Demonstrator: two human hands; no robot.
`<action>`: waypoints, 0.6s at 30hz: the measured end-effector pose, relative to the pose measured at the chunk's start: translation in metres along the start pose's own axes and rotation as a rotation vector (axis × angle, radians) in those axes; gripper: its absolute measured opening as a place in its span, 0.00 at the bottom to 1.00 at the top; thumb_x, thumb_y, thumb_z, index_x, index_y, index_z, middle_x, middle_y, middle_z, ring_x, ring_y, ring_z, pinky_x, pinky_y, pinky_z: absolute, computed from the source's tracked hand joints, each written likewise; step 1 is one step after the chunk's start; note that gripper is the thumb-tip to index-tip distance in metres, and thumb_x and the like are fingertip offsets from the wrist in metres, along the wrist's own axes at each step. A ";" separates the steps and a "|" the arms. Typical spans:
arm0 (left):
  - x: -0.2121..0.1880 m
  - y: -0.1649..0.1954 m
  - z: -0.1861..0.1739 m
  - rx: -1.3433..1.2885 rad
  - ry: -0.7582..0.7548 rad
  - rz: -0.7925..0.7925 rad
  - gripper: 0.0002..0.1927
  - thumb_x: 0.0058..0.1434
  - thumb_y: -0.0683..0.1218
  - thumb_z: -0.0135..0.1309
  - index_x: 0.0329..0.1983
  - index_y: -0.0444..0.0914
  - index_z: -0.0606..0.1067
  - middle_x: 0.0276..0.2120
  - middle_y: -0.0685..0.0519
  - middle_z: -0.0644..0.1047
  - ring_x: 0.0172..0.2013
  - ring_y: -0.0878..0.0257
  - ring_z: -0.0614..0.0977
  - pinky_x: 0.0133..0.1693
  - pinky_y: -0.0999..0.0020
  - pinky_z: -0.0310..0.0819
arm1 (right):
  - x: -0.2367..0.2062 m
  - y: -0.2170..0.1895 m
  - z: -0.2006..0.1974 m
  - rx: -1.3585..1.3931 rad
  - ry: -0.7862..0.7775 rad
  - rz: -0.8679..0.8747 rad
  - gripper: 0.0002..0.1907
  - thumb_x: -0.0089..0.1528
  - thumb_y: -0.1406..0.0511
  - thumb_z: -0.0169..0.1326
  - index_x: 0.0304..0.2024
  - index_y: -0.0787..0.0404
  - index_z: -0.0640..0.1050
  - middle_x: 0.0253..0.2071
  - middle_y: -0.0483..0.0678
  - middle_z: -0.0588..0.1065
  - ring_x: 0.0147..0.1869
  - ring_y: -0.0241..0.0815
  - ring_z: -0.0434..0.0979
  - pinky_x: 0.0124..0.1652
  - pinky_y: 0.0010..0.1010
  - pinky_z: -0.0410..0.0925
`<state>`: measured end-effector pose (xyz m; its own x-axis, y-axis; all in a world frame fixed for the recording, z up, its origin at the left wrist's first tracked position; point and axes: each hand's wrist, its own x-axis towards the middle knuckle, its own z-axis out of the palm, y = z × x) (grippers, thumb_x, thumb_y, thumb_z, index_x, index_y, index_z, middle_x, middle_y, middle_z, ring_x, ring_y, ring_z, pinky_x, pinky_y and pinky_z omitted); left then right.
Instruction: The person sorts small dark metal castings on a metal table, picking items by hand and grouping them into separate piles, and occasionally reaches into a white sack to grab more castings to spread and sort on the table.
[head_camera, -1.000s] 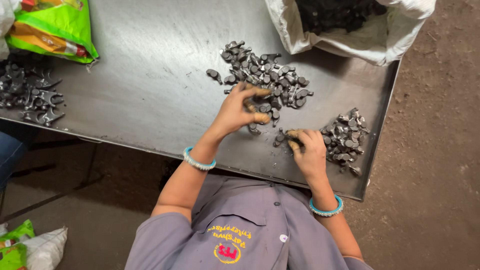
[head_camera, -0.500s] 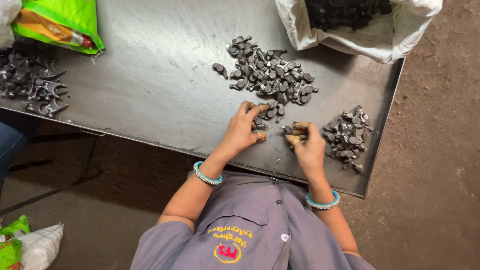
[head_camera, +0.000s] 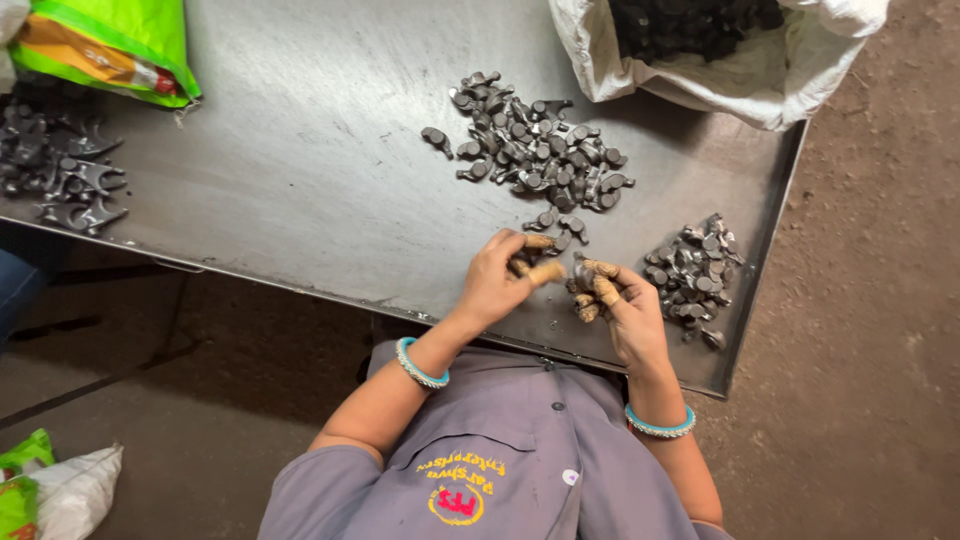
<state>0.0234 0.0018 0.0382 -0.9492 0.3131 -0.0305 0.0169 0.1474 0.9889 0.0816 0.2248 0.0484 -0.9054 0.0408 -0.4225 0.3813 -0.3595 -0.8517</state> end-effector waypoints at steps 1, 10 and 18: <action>-0.001 -0.004 0.005 -0.065 0.046 -0.064 0.14 0.66 0.48 0.63 0.53 0.40 0.81 0.39 0.53 0.79 0.29 0.66 0.82 0.32 0.73 0.77 | -0.001 -0.004 0.009 -0.033 -0.028 -0.024 0.13 0.68 0.71 0.53 0.54 0.69 0.79 0.42 0.50 0.80 0.37 0.37 0.79 0.33 0.26 0.72; 0.005 -0.031 -0.006 -0.748 0.058 -0.492 0.15 0.69 0.49 0.60 0.42 0.30 0.79 0.28 0.52 0.78 0.23 0.66 0.79 0.22 0.71 0.73 | 0.023 -0.033 0.065 -1.231 0.025 -0.764 0.20 0.53 0.78 0.60 0.46 0.58 0.81 0.45 0.46 0.79 0.49 0.53 0.70 0.52 0.38 0.68; 0.001 0.008 -0.026 0.059 0.042 -0.224 0.15 0.54 0.46 0.70 0.42 0.37 0.82 0.26 0.53 0.82 0.23 0.66 0.77 0.28 0.67 0.73 | -0.008 -0.030 0.045 -1.349 0.124 -0.587 0.19 0.47 0.71 0.68 0.41 0.59 0.81 0.38 0.49 0.76 0.45 0.53 0.69 0.46 0.41 0.67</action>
<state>0.0143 -0.0214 0.0499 -0.9436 0.2269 -0.2413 -0.1790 0.2636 0.9479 0.0694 0.1932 0.0912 -0.9932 -0.0268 0.1134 -0.0818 0.8536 -0.5145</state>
